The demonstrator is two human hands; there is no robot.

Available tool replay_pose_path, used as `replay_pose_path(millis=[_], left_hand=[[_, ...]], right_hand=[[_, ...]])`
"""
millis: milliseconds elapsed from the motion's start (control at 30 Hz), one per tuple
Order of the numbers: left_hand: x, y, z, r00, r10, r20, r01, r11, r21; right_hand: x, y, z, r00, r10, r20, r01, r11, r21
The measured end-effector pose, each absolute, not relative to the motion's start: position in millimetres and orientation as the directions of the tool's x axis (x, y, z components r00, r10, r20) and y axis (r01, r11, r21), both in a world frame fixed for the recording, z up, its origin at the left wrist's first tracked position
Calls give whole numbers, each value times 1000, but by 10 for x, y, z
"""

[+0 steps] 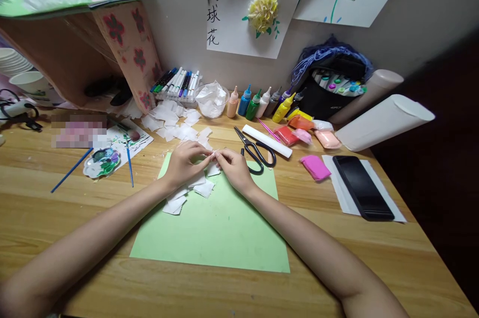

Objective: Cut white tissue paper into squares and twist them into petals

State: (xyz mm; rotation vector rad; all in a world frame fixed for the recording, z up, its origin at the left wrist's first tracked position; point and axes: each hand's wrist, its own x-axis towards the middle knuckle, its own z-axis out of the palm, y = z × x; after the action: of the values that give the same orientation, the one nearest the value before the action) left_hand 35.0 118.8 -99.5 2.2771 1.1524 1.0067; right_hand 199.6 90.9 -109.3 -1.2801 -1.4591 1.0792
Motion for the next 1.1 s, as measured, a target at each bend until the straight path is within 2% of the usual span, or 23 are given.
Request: replay_pose_path(millis=[300,533,1100], left_hand=[[354,1194,-996,364,838,408,565,-546,619],[341,1212,-1005,366,831,419,538,-556,633],[342,1222,-1032,369,806,463,478,-592,649]], right_hand=[[1987,894,-1064,-115,988,106,238,131,-963],[1980,897,-1121,-94,990,108,201,125,-972],[1987,896,-1118,-99,986,130,229,150,-962]])
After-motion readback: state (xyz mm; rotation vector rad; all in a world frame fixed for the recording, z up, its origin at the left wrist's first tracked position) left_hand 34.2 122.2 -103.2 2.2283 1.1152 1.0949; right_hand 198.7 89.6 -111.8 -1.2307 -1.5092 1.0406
